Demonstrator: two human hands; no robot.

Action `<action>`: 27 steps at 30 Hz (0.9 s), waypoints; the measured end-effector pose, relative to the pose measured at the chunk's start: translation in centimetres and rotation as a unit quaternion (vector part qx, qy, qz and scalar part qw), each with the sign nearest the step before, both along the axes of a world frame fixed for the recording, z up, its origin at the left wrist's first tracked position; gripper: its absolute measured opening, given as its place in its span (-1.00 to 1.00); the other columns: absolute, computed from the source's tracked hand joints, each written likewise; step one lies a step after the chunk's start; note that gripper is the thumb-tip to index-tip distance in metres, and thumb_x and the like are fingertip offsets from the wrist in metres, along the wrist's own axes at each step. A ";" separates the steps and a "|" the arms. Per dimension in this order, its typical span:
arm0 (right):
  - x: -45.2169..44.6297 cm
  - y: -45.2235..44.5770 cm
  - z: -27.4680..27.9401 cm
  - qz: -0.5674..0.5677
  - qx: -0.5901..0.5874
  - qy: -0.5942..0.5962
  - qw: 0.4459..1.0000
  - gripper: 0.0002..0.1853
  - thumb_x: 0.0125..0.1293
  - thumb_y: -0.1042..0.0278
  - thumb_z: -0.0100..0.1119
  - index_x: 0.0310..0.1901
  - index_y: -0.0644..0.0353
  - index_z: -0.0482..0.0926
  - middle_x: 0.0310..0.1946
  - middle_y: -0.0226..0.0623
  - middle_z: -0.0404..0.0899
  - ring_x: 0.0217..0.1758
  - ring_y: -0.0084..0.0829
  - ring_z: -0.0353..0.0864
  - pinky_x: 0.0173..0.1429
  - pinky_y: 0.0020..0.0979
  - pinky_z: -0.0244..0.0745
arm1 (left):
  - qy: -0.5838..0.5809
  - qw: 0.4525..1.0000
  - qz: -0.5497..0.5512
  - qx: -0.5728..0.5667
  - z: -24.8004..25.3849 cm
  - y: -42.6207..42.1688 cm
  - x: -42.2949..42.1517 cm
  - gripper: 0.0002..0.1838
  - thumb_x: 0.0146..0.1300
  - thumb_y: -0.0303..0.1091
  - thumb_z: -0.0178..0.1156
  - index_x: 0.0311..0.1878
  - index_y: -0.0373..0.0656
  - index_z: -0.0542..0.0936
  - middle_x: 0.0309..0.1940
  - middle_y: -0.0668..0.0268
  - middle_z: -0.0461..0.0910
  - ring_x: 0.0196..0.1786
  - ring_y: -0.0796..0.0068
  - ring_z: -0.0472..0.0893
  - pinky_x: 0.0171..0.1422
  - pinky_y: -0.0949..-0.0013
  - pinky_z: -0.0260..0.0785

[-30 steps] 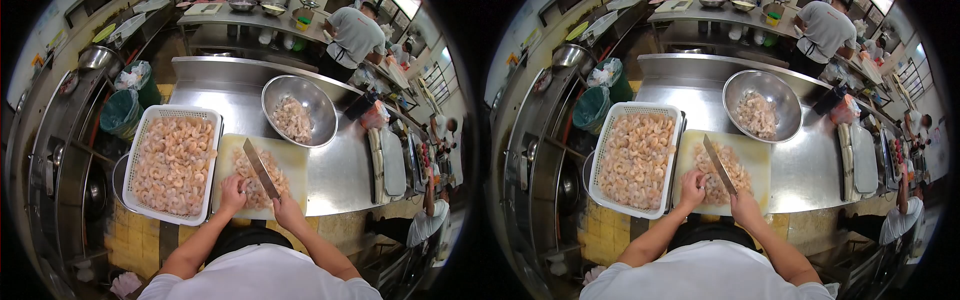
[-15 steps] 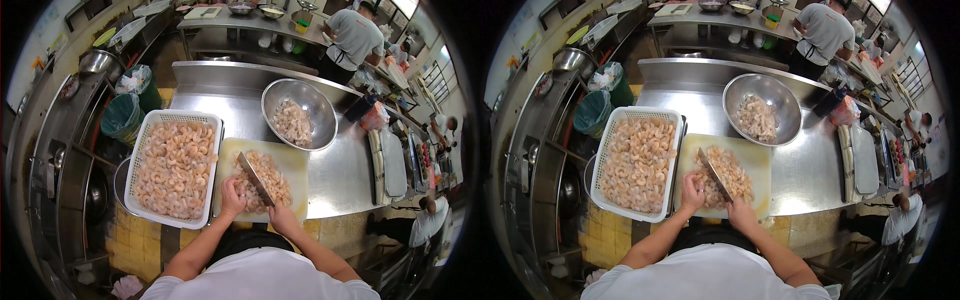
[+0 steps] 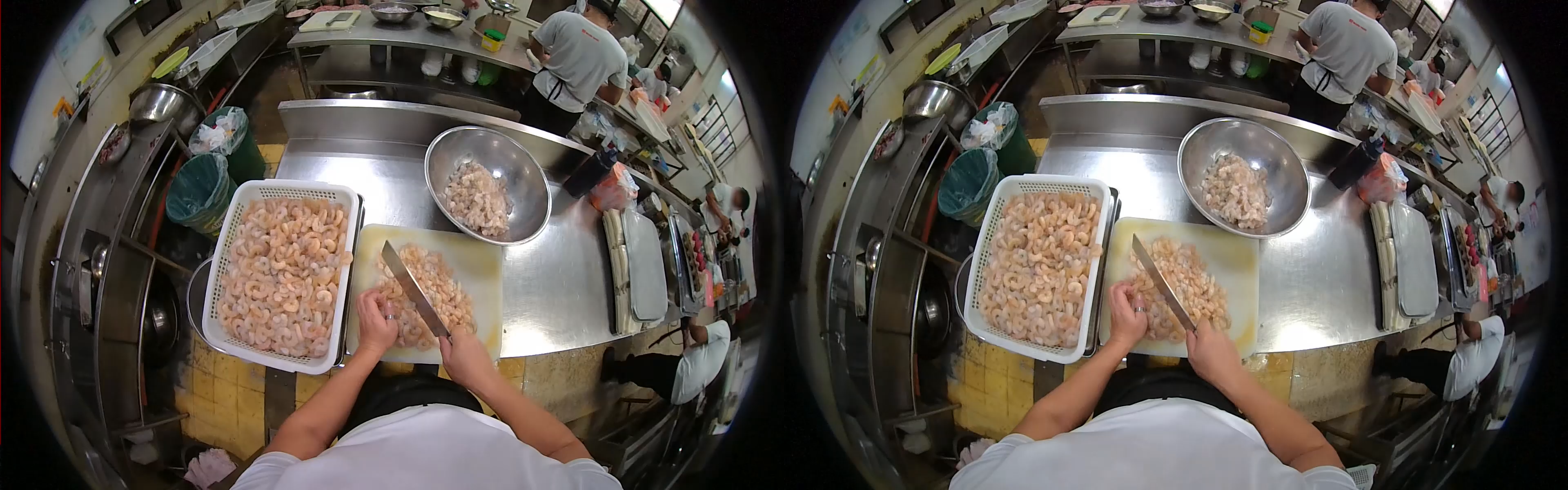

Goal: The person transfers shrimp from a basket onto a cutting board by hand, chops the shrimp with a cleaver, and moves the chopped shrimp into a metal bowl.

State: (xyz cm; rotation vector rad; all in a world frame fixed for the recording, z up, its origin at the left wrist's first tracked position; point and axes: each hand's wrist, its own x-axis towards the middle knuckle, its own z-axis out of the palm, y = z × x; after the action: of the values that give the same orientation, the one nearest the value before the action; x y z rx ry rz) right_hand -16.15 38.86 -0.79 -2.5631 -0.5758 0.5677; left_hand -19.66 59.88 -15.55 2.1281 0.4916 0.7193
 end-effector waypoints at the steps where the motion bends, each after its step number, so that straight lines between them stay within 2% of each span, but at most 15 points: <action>1: -0.1 -0.1 -0.8 -0.004 0.006 -0.005 1.000 -0.66 0.58 0.15 0.15 -0.07 0.35 0.52 -0.31 0.31 0.71 -0.21 0.39 0.72 -0.08 0.27 0.61 | 0.002 1.000 0.002 -0.003 -0.1 0.0 -0.1 -0.69 0.37 -0.44 0.23 0.09 -0.31 0.43 0.13 -0.15 0.47 0.23 -0.23 0.45 0.42 -0.14 0.28; 5: 0.2 -0.5 -2.7 -0.013 0.008 -0.015 1.000 -0.67 0.58 0.15 0.15 -0.08 0.35 0.53 -0.33 0.30 0.71 -0.24 0.37 0.72 -0.09 0.28 0.60 | -0.005 1.000 0.002 0.001 0.0 0.1 0.4 -0.70 0.38 -0.43 0.23 0.08 -0.32 0.43 0.13 -0.15 0.47 0.24 -0.23 0.44 0.42 -0.13 0.28; 9: 0.9 -0.7 -0.2 -0.008 0.036 -0.036 0.999 -0.67 0.57 0.15 0.16 -0.09 0.35 0.53 -0.36 0.30 0.71 -0.27 0.37 0.72 -0.10 0.28 0.60 | -0.002 1.000 -0.007 -0.029 0.3 -0.1 -0.1 -0.71 0.39 -0.42 0.23 0.07 -0.32 0.43 0.12 -0.15 0.47 0.23 -0.23 0.44 0.42 -0.14 0.28; 11: 1.2 -1.3 -3.0 -0.014 0.014 -0.033 0.999 -0.67 0.56 0.16 0.16 -0.12 0.34 0.54 -0.36 0.29 0.71 -0.26 0.37 0.72 -0.10 0.28 0.60 | 0.001 1.000 -0.007 -0.019 0.3 -0.1 -0.2 -0.71 0.39 -0.42 0.23 0.07 -0.32 0.43 0.12 -0.15 0.47 0.24 -0.22 0.44 0.42 -0.13 0.28; 13: 1.1 -1.5 -3.5 -0.015 0.005 -0.037 0.999 -0.68 0.56 0.16 0.17 -0.14 0.33 0.54 -0.36 0.29 0.71 -0.25 0.36 0.72 -0.10 0.27 0.60 | 0.008 1.000 -0.009 0.014 0.3 0.0 -0.2 -0.71 0.38 -0.43 0.23 0.07 -0.32 0.43 0.12 -0.15 0.47 0.24 -0.22 0.44 0.43 -0.13 0.28; 18: 2.1 -1.1 -0.5 -0.017 0.020 -0.038 0.999 -0.69 0.56 0.15 0.18 -0.14 0.30 0.55 -0.35 0.28 0.71 -0.23 0.35 0.73 -0.08 0.26 0.61 | 0.000 1.000 -0.013 0.016 0.4 -0.1 -0.1 -0.72 0.37 -0.43 0.23 0.05 -0.31 0.43 0.12 -0.15 0.47 0.26 -0.23 0.44 0.44 -0.13 0.28; 21: 1.5 -1.1 -3.4 -0.043 0.039 -0.043 0.997 -0.69 0.56 0.15 0.18 -0.15 0.30 0.55 -0.35 0.28 0.71 -0.24 0.36 0.72 -0.09 0.26 0.60 | 0.005 1.000 -0.016 0.013 0.5 0.0 -0.2 -0.72 0.37 -0.42 0.23 0.05 -0.31 0.43 0.12 -0.15 0.47 0.26 -0.23 0.45 0.45 -0.13 0.27; 24: 2.2 -1.5 -4.0 -0.024 -0.006 -0.040 0.999 -0.69 0.57 0.16 0.18 -0.15 0.30 0.54 -0.34 0.27 0.71 -0.23 0.37 0.72 -0.10 0.26 0.60 | 0.007 1.000 -0.014 0.023 0.5 0.1 0.0 -0.71 0.37 -0.42 0.23 0.06 -0.31 0.43 0.13 -0.15 0.47 0.26 -0.24 0.45 0.45 -0.13 0.27; 27: 2.4 -1.2 -0.4 -0.030 0.018 -0.037 0.999 -0.67 0.57 0.15 0.17 -0.15 0.33 0.54 -0.36 0.28 0.71 -0.23 0.37 0.72 -0.08 0.27 0.60 | 0.006 1.000 -0.012 0.018 0.3 0.0 -0.1 -0.70 0.38 -0.41 0.22 0.07 -0.31 0.43 0.14 -0.15 0.47 0.26 -0.24 0.44 0.45 -0.14 0.27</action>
State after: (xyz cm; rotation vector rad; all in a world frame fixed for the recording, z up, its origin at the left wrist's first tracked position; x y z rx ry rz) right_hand -13.71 37.70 -1.17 -2.5666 -0.5282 0.4414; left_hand -19.78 59.85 -15.25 2.1698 0.4616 0.7065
